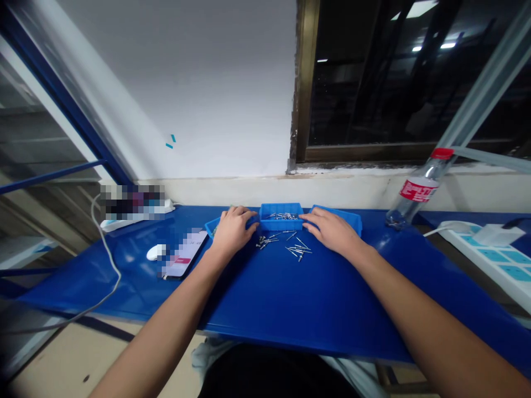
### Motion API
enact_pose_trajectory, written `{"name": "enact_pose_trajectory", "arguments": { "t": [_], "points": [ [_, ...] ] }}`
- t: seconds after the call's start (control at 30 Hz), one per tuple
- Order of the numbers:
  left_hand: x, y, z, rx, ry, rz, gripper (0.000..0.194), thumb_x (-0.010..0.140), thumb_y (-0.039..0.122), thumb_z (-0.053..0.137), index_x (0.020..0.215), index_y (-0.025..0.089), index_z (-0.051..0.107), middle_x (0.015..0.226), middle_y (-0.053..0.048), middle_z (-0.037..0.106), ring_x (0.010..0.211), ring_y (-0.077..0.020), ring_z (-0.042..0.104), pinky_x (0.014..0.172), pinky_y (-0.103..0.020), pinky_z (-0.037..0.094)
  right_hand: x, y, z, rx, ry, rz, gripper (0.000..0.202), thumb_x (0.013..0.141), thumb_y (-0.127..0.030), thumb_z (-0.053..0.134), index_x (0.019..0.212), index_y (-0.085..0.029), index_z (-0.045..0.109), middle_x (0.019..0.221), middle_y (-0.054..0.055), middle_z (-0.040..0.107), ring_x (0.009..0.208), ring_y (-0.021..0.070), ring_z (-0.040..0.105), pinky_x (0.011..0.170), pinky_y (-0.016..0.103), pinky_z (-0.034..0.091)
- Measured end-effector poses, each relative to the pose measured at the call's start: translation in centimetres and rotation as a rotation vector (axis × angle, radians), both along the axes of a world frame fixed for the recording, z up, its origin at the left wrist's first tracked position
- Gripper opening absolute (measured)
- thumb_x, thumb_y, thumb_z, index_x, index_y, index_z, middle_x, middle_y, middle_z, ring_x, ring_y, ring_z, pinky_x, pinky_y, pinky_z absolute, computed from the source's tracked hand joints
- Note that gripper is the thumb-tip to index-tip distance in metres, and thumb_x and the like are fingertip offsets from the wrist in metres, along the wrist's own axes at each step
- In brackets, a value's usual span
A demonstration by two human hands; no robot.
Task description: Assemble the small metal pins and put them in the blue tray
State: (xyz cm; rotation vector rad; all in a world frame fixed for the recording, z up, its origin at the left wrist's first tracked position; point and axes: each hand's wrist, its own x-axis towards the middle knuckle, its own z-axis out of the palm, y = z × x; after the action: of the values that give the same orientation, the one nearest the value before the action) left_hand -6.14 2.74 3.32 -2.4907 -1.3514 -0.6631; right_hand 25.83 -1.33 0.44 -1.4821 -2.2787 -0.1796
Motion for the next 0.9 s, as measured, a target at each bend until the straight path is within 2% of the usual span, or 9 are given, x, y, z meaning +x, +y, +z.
{"name": "enact_pose_trajectory", "arguments": {
  "t": [0.1, 0.2, 0.3, 0.53, 0.7, 0.83, 0.9],
  "points": [
    [0.1, 0.2, 0.2, -0.053, 0.005, -0.106, 0.038, 0.101, 0.032, 0.053, 0.135, 0.024, 0.067, 0.125, -0.01, 0.067, 0.104, -0.0274, 0.065, 0.096, -0.044, 0.052, -0.5, -0.1, -0.1, 0.037, 0.011, -0.039, 0.04, 0.106, -0.041, 0.044, 0.132, -0.027, 0.071, 0.108, 0.01, 0.071, 0.095, 0.0261, 0.07, 0.083, 0.038, 0.056],
    [0.3, 0.4, 0.2, -0.115, -0.01, -0.157, 0.034, 0.102, 0.032, 0.052, 0.126, 0.024, 0.074, 0.128, -0.009, 0.067, 0.099, -0.0241, 0.068, 0.092, -0.038, 0.056, -0.9, -0.3, -0.1, 0.059, 0.004, -0.079, 0.038, 0.106, -0.041, 0.045, 0.129, -0.028, 0.073, 0.106, 0.009, 0.073, 0.094, 0.0253, 0.071, 0.079, 0.037, 0.056],
    [0.5, 0.5, -0.1, -0.141, -0.054, -0.161, 0.032, 0.102, 0.03, 0.051, 0.117, 0.023, 0.079, 0.121, -0.009, 0.07, 0.096, -0.0224, 0.07, 0.089, -0.035, 0.058, -1.1, -0.4, -0.1, 0.065, -0.005, -0.08, 0.037, 0.106, -0.038, 0.045, 0.127, -0.028, 0.074, 0.107, 0.008, 0.074, 0.095, 0.0247, 0.071, 0.081, 0.036, 0.055],
    [0.8, 0.7, -0.7, -0.108, -0.135, -0.194, 0.03, 0.102, 0.028, 0.052, 0.11, 0.023, 0.081, 0.111, -0.009, 0.072, 0.09, -0.0208, 0.071, 0.085, -0.034, 0.059, -1.0, -0.4, 0.1, 0.04, 0.016, -0.031, 0.036, 0.105, -0.036, 0.045, 0.123, -0.025, 0.075, 0.111, 0.009, 0.074, 0.099, 0.0255, 0.07, 0.088, 0.038, 0.054],
    [1.2, 0.6, -0.8, -0.112, -0.119, -0.164, 0.028, 0.102, 0.027, 0.054, 0.108, 0.019, 0.08, 0.11, -0.01, 0.072, 0.09, -0.0222, 0.071, 0.083, -0.034, 0.058, -1.2, -0.4, 0.2, 0.03, 0.041, -0.026, 0.037, 0.105, -0.036, 0.045, 0.122, -0.023, 0.076, 0.109, 0.01, 0.072, 0.097, 0.0261, 0.07, 0.089, 0.04, 0.055],
    [1.5, 0.5, -1.0, -0.111, -0.088, -0.121, 0.027, 0.102, 0.028, 0.055, 0.11, 0.018, 0.079, 0.113, -0.01, 0.072, 0.091, -0.0234, 0.071, 0.083, -0.034, 0.057, -2.5, -1.3, 0.8, 0.157, 0.028, -0.074, 0.034, 0.102, -0.036, 0.052, 0.12, -0.021, 0.076, 0.111, 0.014, 0.065, 0.102, 0.03, 0.065, 0.09, 0.044, 0.055],
    [1.6, 0.4, -1.1, -0.11, -0.083, -0.111, 0.027, 0.102, 0.028, 0.055, 0.109, 0.018, 0.079, 0.114, -0.011, 0.071, 0.091, -0.0238, 0.071, 0.084, -0.035, 0.057, -3.5, -2.0, 1.1, 0.185, 0.001, -0.048, 0.035, 0.102, -0.036, 0.053, 0.127, -0.02, 0.072, 0.116, 0.015, 0.064, 0.111, 0.0322, 0.062, 0.092, 0.045, 0.055]
  ]
}}
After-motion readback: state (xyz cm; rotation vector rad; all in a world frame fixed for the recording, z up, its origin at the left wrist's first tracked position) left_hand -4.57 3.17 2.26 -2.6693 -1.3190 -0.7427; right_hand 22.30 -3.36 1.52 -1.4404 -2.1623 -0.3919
